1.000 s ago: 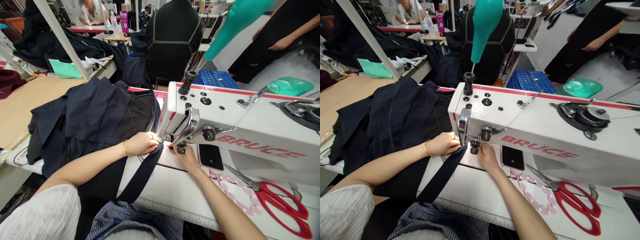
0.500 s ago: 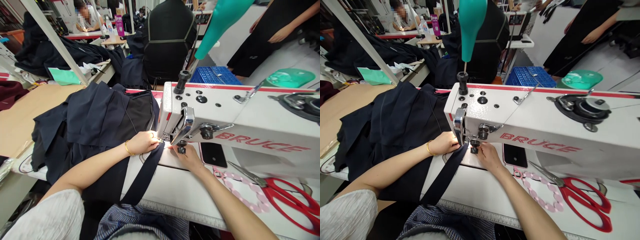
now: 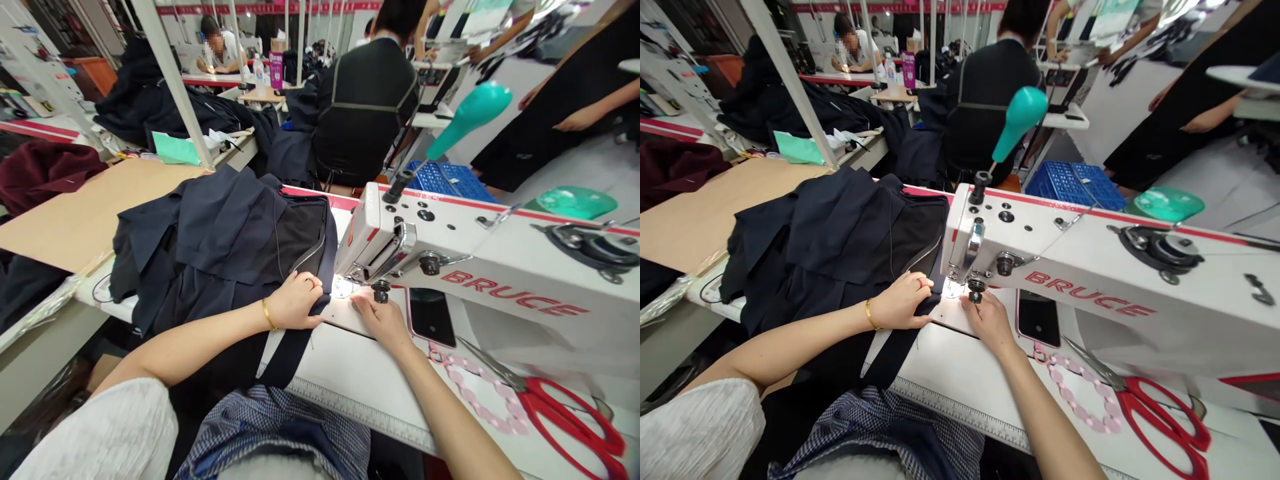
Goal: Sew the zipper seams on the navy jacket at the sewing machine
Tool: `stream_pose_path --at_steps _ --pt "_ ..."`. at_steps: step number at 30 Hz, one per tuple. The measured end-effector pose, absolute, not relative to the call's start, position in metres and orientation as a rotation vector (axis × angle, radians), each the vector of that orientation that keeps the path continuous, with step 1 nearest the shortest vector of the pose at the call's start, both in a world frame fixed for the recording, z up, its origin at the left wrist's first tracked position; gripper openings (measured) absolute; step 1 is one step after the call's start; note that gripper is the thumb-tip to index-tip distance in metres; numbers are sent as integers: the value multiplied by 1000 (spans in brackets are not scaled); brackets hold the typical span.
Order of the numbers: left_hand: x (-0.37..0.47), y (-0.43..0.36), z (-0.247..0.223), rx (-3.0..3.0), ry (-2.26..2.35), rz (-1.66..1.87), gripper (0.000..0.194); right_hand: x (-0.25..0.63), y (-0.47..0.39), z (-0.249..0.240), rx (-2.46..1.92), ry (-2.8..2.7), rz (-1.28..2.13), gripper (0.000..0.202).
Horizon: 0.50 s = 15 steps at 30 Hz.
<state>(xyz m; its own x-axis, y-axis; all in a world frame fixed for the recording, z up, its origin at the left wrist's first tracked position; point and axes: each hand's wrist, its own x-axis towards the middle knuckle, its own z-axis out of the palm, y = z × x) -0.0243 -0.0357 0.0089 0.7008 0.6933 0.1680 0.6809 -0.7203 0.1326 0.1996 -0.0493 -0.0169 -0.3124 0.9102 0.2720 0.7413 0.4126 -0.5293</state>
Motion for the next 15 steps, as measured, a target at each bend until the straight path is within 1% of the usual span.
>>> stream_pose_path --at_steps 2,3,5,6,8,10,11,14,15 --pt "-42 -52 6 2825 1208 315 18 192 -58 -15 -1332 -2217 342 33" --pt "-53 -62 5 2824 1221 318 12 186 -63 -15 -1282 -2274 290 29" --pt "-78 -85 5 2832 1237 336 11 173 -70 -12 -1165 -2416 180 24" --pt "-93 -98 5 2832 1256 344 11 165 -71 -11 -1106 -2488 123 24" --pt "-124 -126 7 2809 1360 358 11 147 -66 -6 -1032 -2584 22 32" --pt "-158 -151 9 2764 1598 350 20 128 -52 1 -1035 -2593 -80 41" --pt "-175 -160 10 2718 1780 329 29 118 -43 5 -1069 -2592 -122 43" --pt "-231 -167 12 2310 2449 231 70 90 -18 14 -1183 -2652 -147 38" --pt "-249 -163 13 2127 2589 200 83 82 -14 16 -1190 -2685 -131 37"
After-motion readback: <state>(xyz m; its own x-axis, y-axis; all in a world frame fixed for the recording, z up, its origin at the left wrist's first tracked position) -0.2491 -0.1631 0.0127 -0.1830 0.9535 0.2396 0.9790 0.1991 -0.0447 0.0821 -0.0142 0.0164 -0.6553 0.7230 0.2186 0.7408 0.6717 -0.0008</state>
